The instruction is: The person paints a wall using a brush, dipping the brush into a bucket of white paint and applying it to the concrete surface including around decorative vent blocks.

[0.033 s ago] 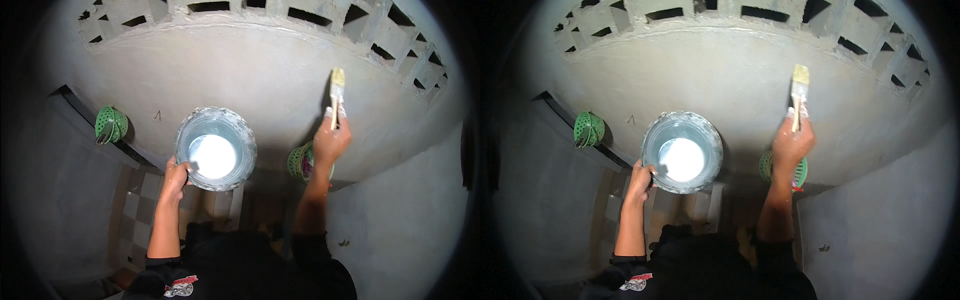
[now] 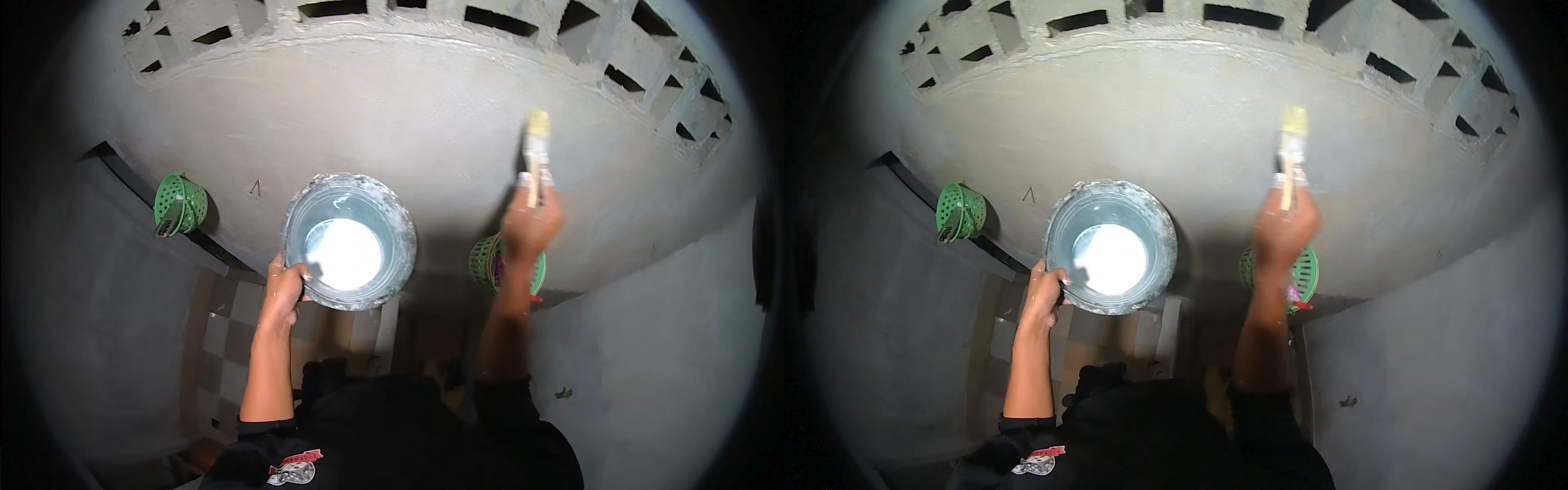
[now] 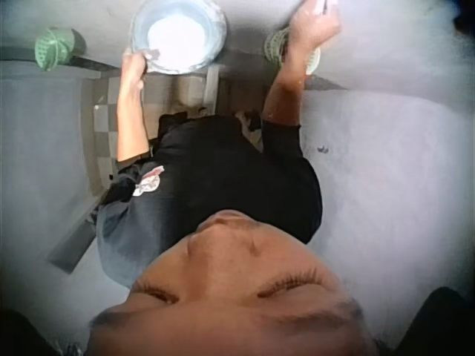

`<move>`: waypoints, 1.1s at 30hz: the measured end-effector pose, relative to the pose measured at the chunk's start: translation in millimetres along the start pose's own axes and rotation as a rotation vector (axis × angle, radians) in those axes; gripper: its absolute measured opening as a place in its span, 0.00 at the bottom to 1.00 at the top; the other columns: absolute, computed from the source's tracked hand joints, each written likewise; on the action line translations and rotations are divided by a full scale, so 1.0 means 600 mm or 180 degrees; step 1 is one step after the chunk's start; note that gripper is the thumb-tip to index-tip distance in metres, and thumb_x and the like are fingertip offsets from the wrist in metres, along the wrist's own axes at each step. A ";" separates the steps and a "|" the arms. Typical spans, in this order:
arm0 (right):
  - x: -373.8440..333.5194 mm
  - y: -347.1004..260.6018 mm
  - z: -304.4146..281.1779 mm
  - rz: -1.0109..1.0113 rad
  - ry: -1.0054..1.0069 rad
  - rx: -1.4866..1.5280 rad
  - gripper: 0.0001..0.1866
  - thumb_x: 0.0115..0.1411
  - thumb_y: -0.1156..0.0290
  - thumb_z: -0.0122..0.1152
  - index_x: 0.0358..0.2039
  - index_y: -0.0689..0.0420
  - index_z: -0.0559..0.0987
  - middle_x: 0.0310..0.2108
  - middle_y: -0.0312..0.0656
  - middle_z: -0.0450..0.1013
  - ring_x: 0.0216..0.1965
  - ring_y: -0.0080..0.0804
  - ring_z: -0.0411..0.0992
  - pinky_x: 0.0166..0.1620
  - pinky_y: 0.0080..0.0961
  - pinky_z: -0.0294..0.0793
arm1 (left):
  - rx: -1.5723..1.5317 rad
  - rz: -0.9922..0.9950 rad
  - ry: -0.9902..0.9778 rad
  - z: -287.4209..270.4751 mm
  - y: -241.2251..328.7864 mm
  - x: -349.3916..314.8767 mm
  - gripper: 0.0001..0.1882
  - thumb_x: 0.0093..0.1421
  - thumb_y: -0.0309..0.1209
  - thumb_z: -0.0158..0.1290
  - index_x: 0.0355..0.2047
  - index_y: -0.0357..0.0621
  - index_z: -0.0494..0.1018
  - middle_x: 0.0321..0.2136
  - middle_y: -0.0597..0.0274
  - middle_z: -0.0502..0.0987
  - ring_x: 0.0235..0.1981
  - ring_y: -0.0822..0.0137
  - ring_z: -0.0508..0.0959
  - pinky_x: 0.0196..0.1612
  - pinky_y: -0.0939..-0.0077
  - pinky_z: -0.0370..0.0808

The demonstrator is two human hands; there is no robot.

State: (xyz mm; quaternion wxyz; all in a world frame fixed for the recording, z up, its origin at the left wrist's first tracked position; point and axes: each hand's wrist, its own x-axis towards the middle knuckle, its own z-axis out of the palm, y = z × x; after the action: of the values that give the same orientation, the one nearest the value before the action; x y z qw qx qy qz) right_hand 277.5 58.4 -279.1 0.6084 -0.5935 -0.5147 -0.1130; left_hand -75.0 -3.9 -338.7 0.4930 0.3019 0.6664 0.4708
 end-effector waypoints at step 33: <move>-0.079 -0.077 0.014 0.0456 -0.0891 -0.0251 0.18 0.64 0.75 0.60 0.53 0.69 0.78 0.42 0.63 0.79 0.42 0.57 0.79 0.50 0.42 0.75 | -0.0332 0.0471 -0.0914 -0.007 -0.019 0.060 0.20 0.48 0.22 0.51 0.44 0.31 0.73 0.33 0.57 0.75 0.34 0.66 0.73 0.37 0.73 0.72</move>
State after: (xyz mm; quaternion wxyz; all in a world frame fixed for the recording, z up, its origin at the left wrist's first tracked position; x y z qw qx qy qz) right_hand 217.7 30.9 -288.9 0.5134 -0.6620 -0.5460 -0.0056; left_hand -90.0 21.8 -362.3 0.5620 0.3884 0.5398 0.4919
